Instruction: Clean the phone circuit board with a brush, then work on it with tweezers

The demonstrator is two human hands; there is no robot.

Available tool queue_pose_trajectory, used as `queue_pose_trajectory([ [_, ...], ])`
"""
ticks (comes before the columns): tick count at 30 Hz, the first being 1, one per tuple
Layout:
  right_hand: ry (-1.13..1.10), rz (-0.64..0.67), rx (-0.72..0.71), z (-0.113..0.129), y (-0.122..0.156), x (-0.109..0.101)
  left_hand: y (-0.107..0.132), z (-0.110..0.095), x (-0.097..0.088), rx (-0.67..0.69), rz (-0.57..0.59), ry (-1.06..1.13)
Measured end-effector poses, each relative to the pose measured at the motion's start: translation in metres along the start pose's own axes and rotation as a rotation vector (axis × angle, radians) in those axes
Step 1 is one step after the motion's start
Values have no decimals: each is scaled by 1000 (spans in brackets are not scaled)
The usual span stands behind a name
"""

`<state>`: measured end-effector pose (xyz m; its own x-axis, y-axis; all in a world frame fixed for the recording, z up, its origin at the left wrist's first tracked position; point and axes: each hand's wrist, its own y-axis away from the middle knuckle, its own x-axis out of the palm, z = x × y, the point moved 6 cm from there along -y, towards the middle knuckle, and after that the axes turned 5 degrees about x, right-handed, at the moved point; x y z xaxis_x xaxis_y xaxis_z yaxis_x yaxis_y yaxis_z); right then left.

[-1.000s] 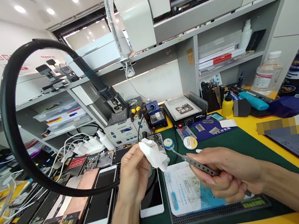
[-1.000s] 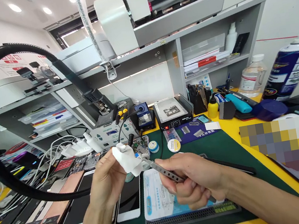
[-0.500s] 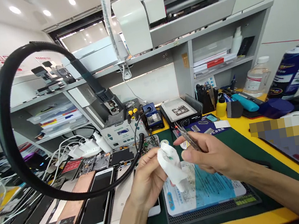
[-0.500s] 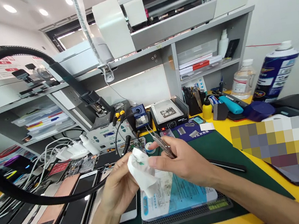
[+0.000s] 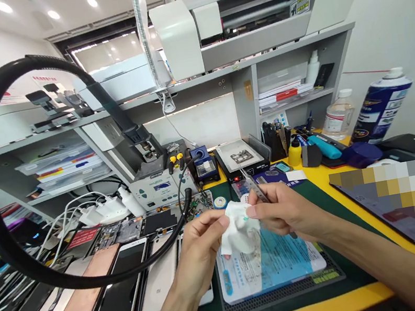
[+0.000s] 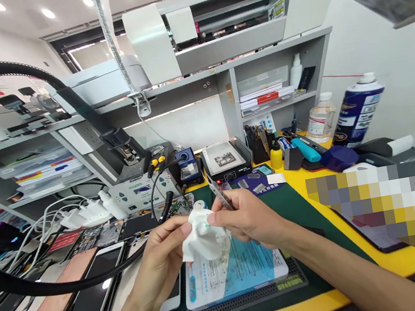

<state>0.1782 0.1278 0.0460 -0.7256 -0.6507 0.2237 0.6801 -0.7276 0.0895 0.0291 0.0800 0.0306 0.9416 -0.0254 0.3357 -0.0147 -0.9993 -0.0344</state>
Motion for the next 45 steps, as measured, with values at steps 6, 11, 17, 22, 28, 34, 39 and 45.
queue_pose_trajectory([
  [6, 26, -58, 4, 2, -2, -7, -1, -3, -12, 23, -58, -32],
  [11, 106, -95, -43, 3, -5, -13, -7, -13, -24, 88, -129, -34],
  [17, 96, -155, -94, 5, -8, -20, -11, -11, -30, 78, -157, -45],
  [22, 2, -269, -140, 14, -8, -38, -13, -10, -35, 125, -193, -105],
  [28, 120, -273, -196, 27, -2, -48, -14, -18, -30, 223, -205, -201],
  [34, 152, -265, -174, 32, 2, -53, -18, -35, -5, 146, -75, -345],
  [39, 146, -222, -149, 31, 4, -55, -30, -29, 32, -62, 106, -398],
  [45, 210, -203, -115, 28, 1, -58, -48, -27, 49, -137, 168, -415],
])
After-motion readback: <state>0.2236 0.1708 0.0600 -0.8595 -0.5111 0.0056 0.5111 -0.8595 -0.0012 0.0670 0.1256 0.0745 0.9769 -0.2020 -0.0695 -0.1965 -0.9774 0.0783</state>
